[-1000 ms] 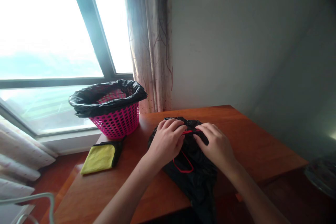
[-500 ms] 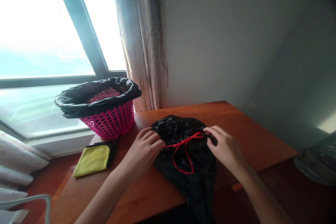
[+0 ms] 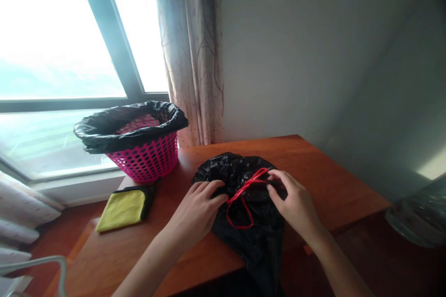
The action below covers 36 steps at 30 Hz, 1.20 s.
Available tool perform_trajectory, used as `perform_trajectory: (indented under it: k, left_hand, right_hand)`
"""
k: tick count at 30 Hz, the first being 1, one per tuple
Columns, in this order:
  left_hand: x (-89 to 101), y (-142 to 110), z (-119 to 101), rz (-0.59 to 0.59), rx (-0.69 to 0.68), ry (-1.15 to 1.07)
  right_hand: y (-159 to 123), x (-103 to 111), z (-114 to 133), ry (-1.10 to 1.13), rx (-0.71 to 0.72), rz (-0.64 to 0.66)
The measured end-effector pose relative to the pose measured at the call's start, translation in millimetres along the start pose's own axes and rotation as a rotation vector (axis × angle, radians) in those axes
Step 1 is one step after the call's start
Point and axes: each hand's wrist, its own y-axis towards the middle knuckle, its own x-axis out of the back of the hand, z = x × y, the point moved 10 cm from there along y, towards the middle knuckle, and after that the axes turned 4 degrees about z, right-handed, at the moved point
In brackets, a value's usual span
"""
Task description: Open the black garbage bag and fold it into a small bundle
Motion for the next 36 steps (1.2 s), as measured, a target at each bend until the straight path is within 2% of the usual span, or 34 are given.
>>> perform_trajectory:
  k: [6,11,13,16,19,25,29,34,36]
  left_hand:
    - [-3.7,12.4,7.0,0.092,0.038,0.016]
    - [-17.6,23.6,4.6,0.160,0.020,0.057]
    - [-20.6,27.9,10.2,0.164,0.093,0.073]
    - [-20.1,31.4,20.7,0.162,0.226,0.160]
    - [-18.0,31.8,22.2,0.161,0.249,0.268]
    - [1.9,25.9,20.6,0.043,0.267,0.393]
    - [18.9,24.0,22.7,0.006,0.299,0.425]
    - [31.9,11.3,53.3,0.019,0.414,0.433]
    - [35.1,6.0,63.9,-0.010,0.435,0.389]
  right_hand:
    - [-1.0,-1.9,2.8,0.073,0.004,-0.026]
    - [-3.2,-5.9,23.2,0.088,0.171,0.050]
    - [-5.5,-9.9,28.8,0.044,0.235,0.073]
    - [-7.6,-14.0,25.5,-0.058,0.257,0.058]
    - [-7.9,-16.6,15.0,-0.180,0.227,0.050]
    - [-9.6,-19.8,0.0,-0.327,0.137,0.144]
    - [-9.3,-10.5,-7.6,-0.353,0.068,0.140]
    - [-7.4,16.4,-32.9,-0.394,-0.034,0.044]
    - [-7.6,22.6,-38.3,-0.367,-0.035,0.029]
